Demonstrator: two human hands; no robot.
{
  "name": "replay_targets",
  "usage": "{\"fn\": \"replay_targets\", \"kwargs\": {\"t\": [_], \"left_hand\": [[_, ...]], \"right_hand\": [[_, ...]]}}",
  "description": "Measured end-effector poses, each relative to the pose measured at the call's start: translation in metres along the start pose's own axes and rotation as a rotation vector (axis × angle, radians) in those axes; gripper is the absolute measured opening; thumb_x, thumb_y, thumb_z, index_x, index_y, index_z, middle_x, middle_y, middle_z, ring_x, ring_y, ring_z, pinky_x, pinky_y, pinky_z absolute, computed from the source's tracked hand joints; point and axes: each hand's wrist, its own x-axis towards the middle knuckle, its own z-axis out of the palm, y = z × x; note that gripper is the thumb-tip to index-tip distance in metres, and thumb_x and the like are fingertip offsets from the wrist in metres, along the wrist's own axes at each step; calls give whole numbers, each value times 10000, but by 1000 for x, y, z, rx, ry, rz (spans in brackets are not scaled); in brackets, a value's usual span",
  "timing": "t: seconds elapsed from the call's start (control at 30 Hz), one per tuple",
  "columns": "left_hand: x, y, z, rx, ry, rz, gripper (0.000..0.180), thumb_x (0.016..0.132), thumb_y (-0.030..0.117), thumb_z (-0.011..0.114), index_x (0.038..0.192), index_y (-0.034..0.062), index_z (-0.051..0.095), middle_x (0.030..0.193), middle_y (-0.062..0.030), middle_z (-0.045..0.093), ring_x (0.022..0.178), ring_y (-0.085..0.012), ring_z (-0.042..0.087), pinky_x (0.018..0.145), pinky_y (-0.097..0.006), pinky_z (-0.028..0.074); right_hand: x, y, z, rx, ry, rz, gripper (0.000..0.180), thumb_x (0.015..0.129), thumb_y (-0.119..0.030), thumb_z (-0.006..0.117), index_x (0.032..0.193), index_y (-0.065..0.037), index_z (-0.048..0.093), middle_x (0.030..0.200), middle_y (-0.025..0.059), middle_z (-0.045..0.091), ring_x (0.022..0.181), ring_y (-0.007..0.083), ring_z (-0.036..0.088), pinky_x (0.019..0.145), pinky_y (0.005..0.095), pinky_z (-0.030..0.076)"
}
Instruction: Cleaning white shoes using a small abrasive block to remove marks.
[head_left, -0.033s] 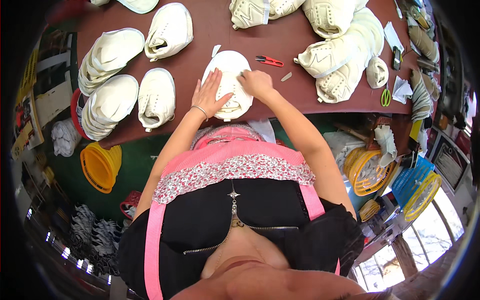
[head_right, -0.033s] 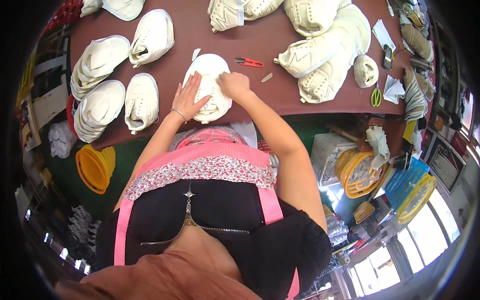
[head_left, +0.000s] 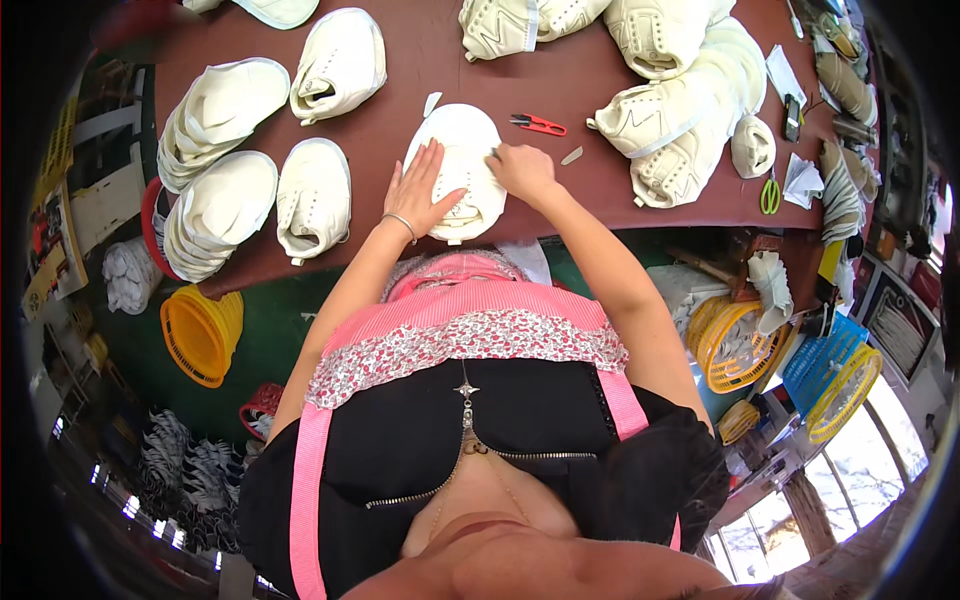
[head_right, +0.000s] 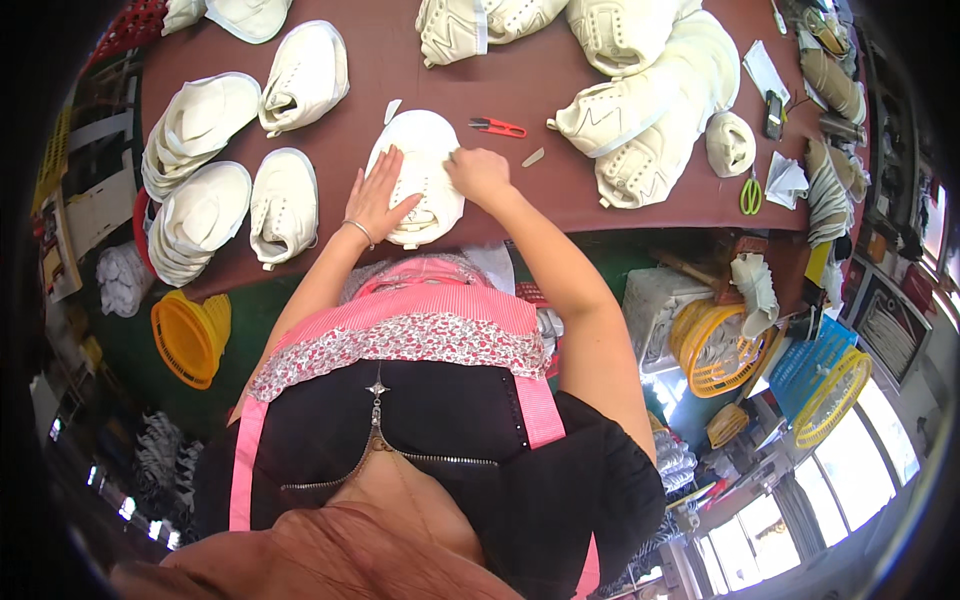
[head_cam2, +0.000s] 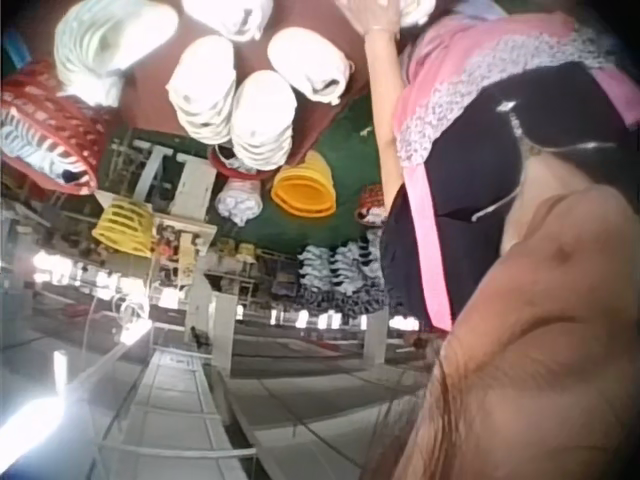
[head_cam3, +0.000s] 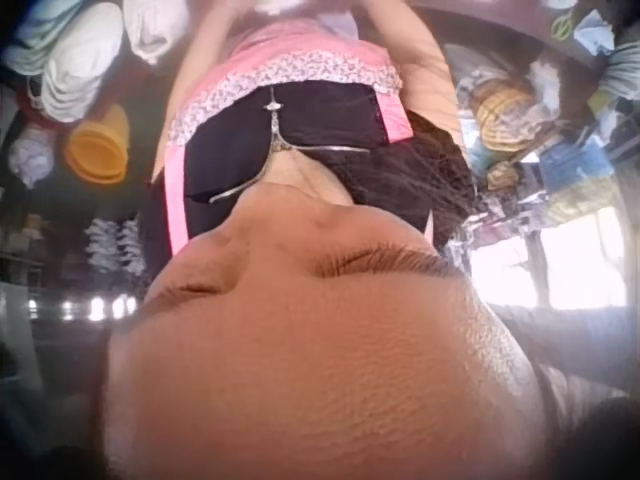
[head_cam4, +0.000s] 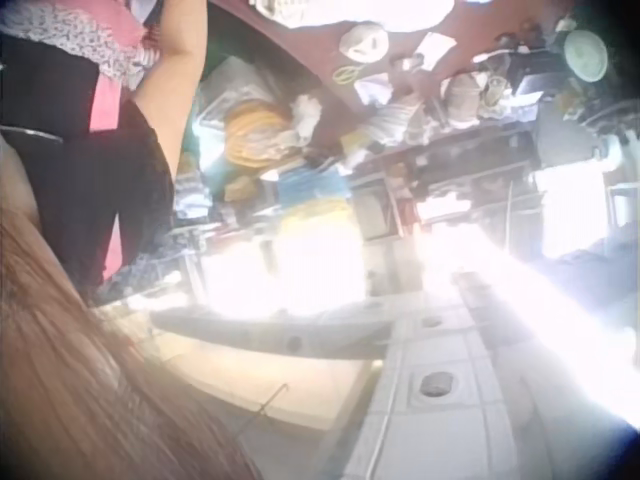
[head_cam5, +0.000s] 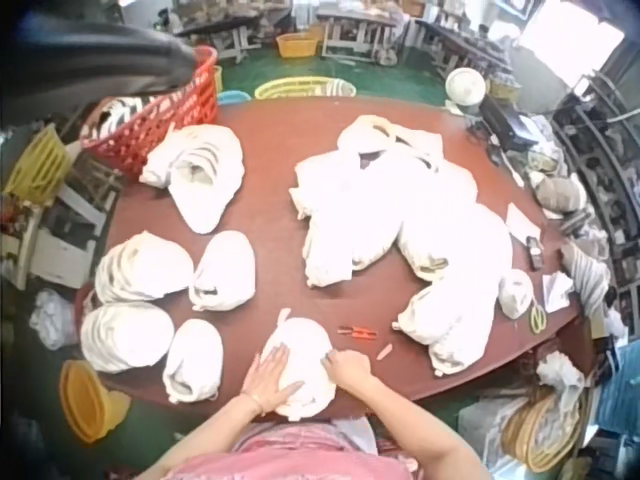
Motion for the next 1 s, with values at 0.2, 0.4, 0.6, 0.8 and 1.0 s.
{"fn": "replay_targets", "kwargs": {"t": [0.2, 0.4, 0.6, 0.8, 1.0], "left_hand": [[-1, -1, 1, -34, -9, -27, 943, 924, 638, 509, 1608, 88, 165, 1685, -107, 134, 1558, -264, 106, 1234, -545, 96], [2, 2, -1, -6, 19, -16, 932, 928, 641, 501, 1613, 111, 159, 1688, -89, 130, 1560, -257, 98, 1233, -548, 94], [1, 3, -6, -14, -44, -32, 907, 942, 596, 506, 1616, 109, 145, 1689, -100, 119, 1560, -281, 93, 1224, -561, 113], [-25, -19, -6, -313, 353, 146, 781, 883, 499, 669, 1483, 53, 442, 1510, -181, 465, 1422, -362, 407, 1162, -511, 304], [-81, 9, -8, 198, 371, 596, 336, 768, 281, 815, 1014, 119, 651, 1042, -38, 656, 973, -244, 617, 914, -406, 415]], "right_hand": [[15, -27, 0, 156, 37, -39, 390, 924, -456, 623, 980, -77, 692, 852, 208, 715, 840, 404, 704, 748, 527, 547], [-1, 12, -8, 61, 32, 91, 353, 924, -422, 617, 959, -82, 704, 852, 214, 718, 819, 405, 709, 728, 522, 555], [-3, 0, 9, 137, 67, 55, 374, 921, -431, 614, 941, -66, 695, 841, 221, 718, 812, 418, 708, 738, 544, 552], [-39, 75, 16, 166, 252, 282, 392, 972, -415, 600, 1016, -33, 675, 869, 198, 726, 806, 321, 734, 700, 464, 576], [-76, 21, 45, 1466, 23, 443, 377, 987, -420, 640, 1099, -59, 643, 955, 17, 680, 837, 113, 653, 739, 302, 549]]}}
